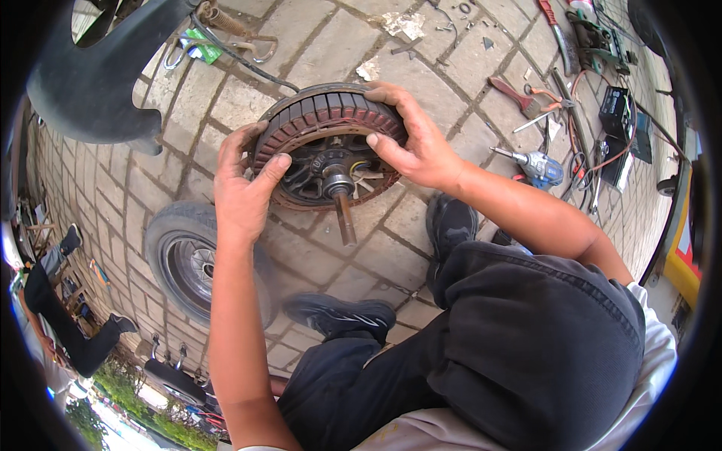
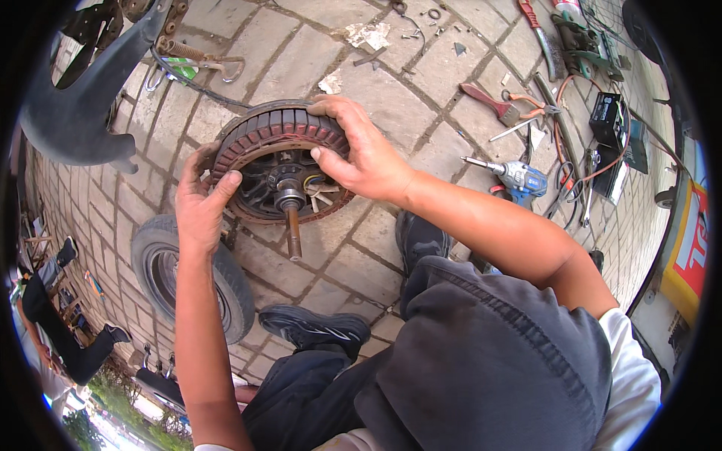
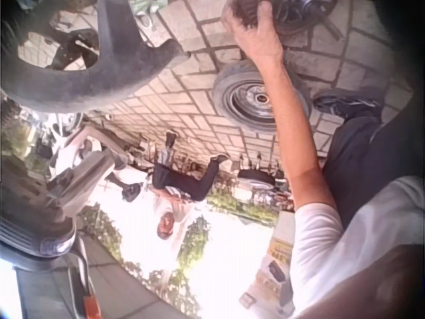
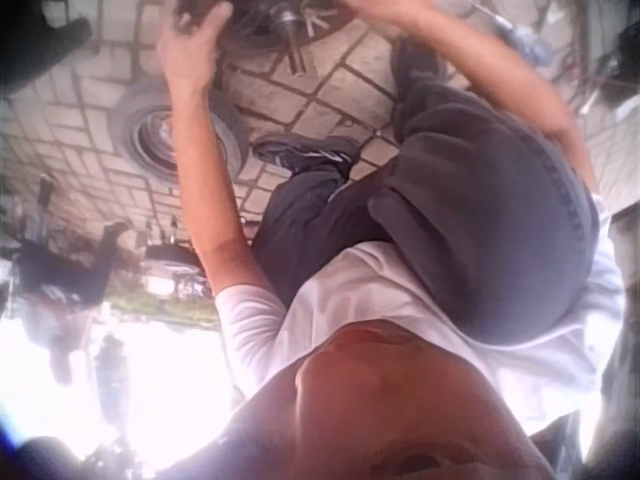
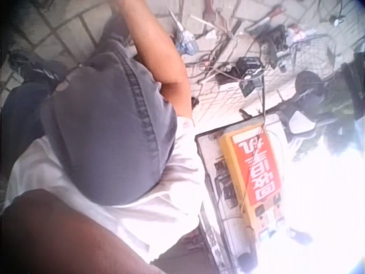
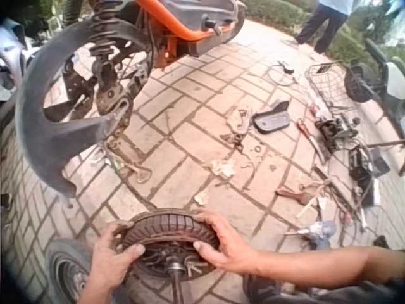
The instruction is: The person disassembles a scooter brake drum, removes the brake shoes, and reassembles the unit. They handle the brake drum, brake shoes, and springs, using pliers to adjust components before placing the cover back on.
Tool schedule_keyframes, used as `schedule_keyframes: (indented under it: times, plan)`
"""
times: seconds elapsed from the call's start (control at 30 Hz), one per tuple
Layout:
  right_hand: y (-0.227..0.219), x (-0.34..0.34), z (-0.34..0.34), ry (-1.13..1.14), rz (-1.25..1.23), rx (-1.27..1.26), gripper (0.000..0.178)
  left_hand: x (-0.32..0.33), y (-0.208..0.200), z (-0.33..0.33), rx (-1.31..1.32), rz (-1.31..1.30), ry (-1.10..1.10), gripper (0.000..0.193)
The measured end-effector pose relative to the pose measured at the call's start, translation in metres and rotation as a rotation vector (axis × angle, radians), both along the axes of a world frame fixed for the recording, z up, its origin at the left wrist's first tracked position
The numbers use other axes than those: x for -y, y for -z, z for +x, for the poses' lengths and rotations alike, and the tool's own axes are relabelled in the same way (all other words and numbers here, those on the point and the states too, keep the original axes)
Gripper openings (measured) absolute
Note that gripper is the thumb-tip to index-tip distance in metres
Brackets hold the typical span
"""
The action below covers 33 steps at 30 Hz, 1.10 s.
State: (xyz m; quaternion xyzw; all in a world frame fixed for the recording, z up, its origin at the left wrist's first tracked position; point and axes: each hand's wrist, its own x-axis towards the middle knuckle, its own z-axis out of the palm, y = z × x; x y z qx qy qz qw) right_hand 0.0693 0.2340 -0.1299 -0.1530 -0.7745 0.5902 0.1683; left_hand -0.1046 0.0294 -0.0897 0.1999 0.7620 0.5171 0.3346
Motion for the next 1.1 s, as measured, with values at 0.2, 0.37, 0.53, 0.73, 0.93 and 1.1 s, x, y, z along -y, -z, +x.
schedule_keyframes:
  times: [0.2,0.37,0.53,0.73,0.93,1.1]
  plan:
    - [-0.003,-0.002,-0.002,-0.015,0.024,0.032,0.052,-0.006,-0.004,0.007,0.162,0.063,-0.14,0.054]
    - [-0.007,0.003,-0.004,0.035,-0.001,0.038,0.053,-0.012,-0.005,0.007,0.122,0.022,-0.143,0.052]
    - [-0.008,0.005,-0.005,0.064,-0.071,0.07,0.051,-0.011,-0.004,0.0,-0.008,-0.089,-0.068,0.052]
    - [-0.007,0.003,-0.003,0.048,-0.119,0.067,0.052,-0.015,-0.006,0.005,-0.07,-0.088,-0.063,0.046]
    - [-0.01,0.003,-0.006,0.066,-0.162,0.07,0.052,-0.016,-0.006,0.011,-0.116,0.019,-0.091,0.038]
    - [-0.017,0.001,-0.008,0.037,-0.236,0.133,0.049,-0.028,-0.03,0.037,-0.528,-0.105,0.047,0.024]
